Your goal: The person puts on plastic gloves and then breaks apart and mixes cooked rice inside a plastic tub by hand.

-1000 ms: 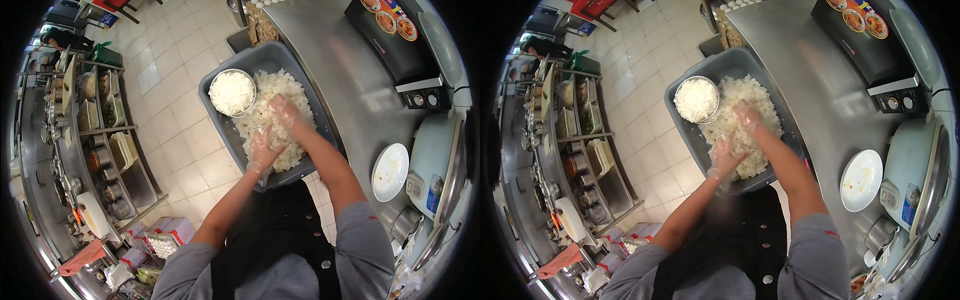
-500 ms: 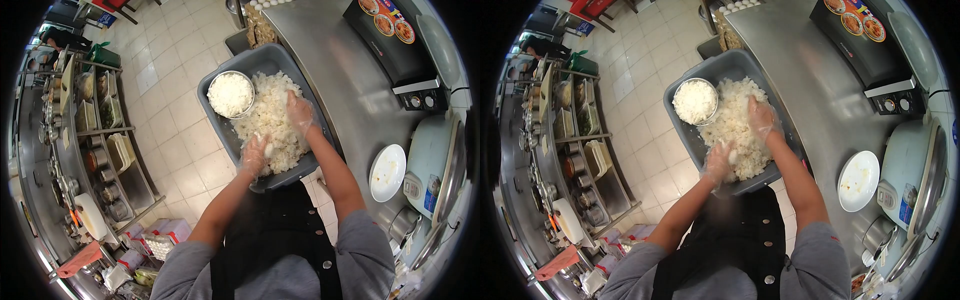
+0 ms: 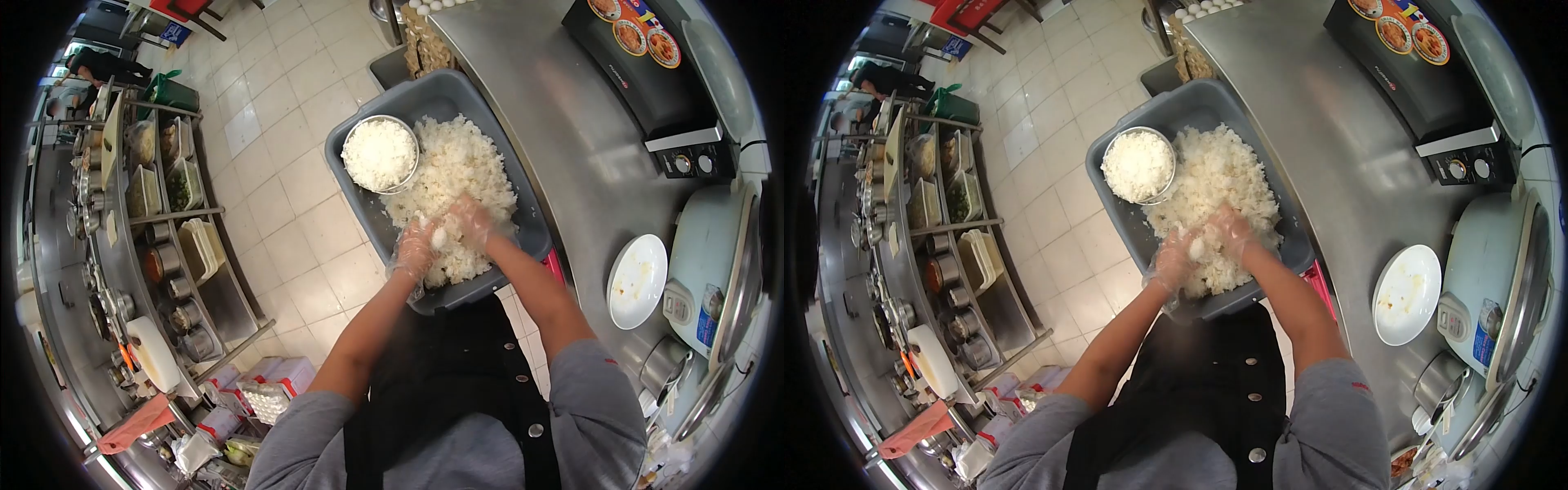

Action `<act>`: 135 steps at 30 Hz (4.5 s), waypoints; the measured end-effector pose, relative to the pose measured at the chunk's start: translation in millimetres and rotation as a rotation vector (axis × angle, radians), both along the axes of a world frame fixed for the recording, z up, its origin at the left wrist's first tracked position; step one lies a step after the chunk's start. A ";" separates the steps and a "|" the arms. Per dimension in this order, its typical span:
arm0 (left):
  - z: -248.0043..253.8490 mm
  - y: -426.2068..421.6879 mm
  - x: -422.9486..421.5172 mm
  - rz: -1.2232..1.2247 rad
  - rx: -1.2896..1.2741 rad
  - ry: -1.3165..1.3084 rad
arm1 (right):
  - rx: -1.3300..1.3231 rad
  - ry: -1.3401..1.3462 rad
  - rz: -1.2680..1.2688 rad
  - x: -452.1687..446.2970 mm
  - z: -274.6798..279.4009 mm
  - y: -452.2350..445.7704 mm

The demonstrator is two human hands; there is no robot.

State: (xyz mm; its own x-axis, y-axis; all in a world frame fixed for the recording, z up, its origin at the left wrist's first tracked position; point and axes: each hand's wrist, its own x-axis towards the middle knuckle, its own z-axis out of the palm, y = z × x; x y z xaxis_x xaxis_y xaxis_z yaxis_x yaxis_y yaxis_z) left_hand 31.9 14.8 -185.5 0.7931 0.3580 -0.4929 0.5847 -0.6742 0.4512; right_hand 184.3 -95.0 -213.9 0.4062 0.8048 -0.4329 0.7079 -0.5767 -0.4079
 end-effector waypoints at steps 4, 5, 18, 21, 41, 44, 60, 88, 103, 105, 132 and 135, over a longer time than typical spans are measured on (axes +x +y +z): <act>17.1 -1.6 -2.1 0.081 -0.066 -0.037 | 0.181 0.346 -0.203 25.0 -7.7 10.8; 24.3 -3.8 -3.5 0.123 -0.109 -0.084 | 0.307 0.538 -0.339 28.3 -9.5 10.1; -9.4 -8.0 -3.8 -0.192 0.187 -0.182 | 0.268 0.153 -0.660 78.2 85.6 69.7; -8.1 -3.7 3.0 -0.163 0.169 -0.115 | 0.260 0.134 -0.531 88.5 74.6 72.4; 25.0 42.9 136.7 0.119 -0.056 -0.450 | 0.427 0.157 -0.614 54.9 53.3 -10.8; 14.3 52.3 166.4 -0.001 -0.114 -0.631 | 0.600 0.749 -0.950 16.0 4.6 -43.7; -48.4 34.4 2.8 0.455 -0.486 0.000 | 0.200 1.052 -1.487 -19.8 -123.9 -67.0; -7.6 31.1 64.8 0.735 -0.660 -0.324 | 0.252 0.861 -1.001 -23.3 8.8 -20.0; 25.0 75.2 158.1 0.359 -0.382 -0.501 | 0.733 1.361 -1.222 0.5 74.1 -4.2; 56.9 75.4 143.3 0.405 -0.518 -0.373 | 0.826 1.465 -1.277 -1.0 96.1 0.3; -7.6 57.2 22.5 0.190 -0.085 -0.096 | 0.584 1.219 -1.205 -6.4 52.9 -3.8; -26.4 35.4 19.8 0.446 -0.487 -0.426 | 0.345 1.211 -1.020 -30.4 36.3 -13.3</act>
State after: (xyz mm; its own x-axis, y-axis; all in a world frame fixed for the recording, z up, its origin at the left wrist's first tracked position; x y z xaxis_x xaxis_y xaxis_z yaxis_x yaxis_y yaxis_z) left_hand 51.7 50.1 -211.9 0.7815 0.5087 -0.3612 0.4634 -0.0857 0.8820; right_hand 153.9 -108.3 -177.6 0.3773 0.5498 -0.7452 -0.7072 -0.3486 -0.6152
